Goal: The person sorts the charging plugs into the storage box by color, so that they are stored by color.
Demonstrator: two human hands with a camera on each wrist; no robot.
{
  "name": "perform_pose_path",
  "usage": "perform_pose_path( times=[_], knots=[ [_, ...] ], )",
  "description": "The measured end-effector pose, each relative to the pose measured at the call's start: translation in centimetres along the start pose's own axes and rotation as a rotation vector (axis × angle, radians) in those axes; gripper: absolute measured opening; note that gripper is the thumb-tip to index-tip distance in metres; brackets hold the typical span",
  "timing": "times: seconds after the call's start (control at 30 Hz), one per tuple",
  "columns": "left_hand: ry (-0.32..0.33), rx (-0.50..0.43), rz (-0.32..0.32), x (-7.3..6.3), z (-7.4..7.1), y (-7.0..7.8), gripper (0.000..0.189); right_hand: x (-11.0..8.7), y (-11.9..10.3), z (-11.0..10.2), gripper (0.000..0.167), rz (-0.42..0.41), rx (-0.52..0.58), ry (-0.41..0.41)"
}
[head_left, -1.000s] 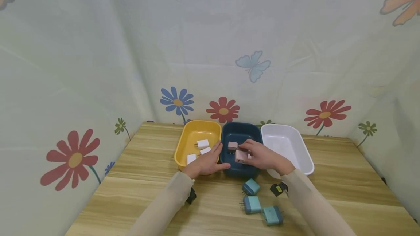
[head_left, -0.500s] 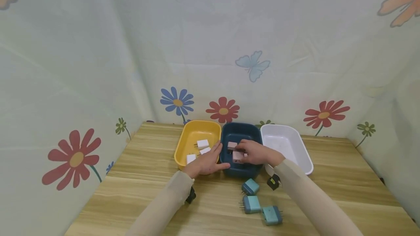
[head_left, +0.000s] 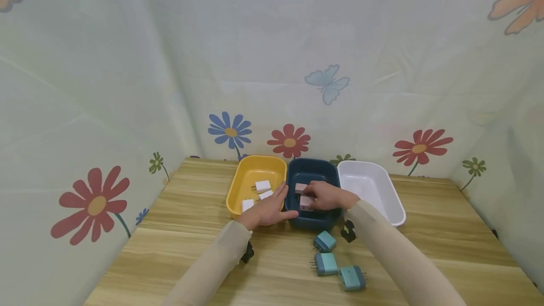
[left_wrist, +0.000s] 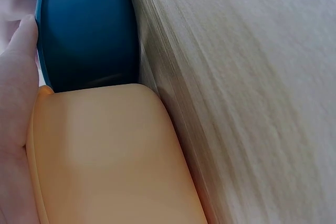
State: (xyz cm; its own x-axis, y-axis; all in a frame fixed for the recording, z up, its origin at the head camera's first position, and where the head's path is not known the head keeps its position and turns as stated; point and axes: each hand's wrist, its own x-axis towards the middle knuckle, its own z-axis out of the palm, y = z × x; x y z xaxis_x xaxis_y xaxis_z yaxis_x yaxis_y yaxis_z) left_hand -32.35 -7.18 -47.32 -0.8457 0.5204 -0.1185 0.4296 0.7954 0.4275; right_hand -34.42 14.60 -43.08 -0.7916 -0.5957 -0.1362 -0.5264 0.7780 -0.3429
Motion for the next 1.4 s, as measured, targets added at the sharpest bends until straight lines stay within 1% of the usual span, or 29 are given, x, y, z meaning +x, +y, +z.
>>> perform_pose_path(
  times=[0.23, 0.37, 0.53, 0.67, 0.87, 1.07, 1.17, 1.3, 1.4],
  knots=[
    [0.001, 0.001, 0.004, -0.3, 0.0, 0.1, 0.096, 0.2, -0.2, 0.2, 0.041, 0.063, 0.035, -0.007],
    [-0.001, 0.002, 0.006, -0.4, 0.1, 0.0, 0.097, 0.2, -0.1, 0.3, 0.043, 0.087, 0.076, 0.018],
    [0.001, 0.0, 0.014, -0.4, 0.2, -0.1, 0.096, -0.1, 0.1, 0.0, 0.047, 0.088, 0.109, 0.062],
    [-0.001, -0.02, 0.001, -0.4, 0.1, -0.1, 0.097, -0.7, -0.1, -0.7, 0.044, 0.064, 0.12, 0.085],
    [0.009, -0.036, -0.004, -0.3, 0.0, 0.0, 0.098, -1.9, -0.1, -1.8, 0.041, 0.0, 0.099, 0.125],
    [0.032, 0.003, -0.007, -0.1, -0.2, 0.2, 0.097, -3.9, 0.1, -2.8, 0.044, 0.018, 0.132, 0.189],
    [0.037, 0.035, -0.004, -0.2, -0.2, 0.5, 0.095, -5.2, 0.4, -3.1, 0.043, -0.003, 0.137, 0.22],
    [0.046, 0.067, 0.021, -0.3, -0.4, 1.0, 0.088, -6.8, 1.4, -3.2, 0.04, -0.046, 0.11, 0.281],
    [0.06, 0.083, 0.064, -0.5, -0.5, 1.6, 0.081, -8.0, 2.6, -3.1, 0.037, -0.051, 0.101, 0.335]
  ],
)
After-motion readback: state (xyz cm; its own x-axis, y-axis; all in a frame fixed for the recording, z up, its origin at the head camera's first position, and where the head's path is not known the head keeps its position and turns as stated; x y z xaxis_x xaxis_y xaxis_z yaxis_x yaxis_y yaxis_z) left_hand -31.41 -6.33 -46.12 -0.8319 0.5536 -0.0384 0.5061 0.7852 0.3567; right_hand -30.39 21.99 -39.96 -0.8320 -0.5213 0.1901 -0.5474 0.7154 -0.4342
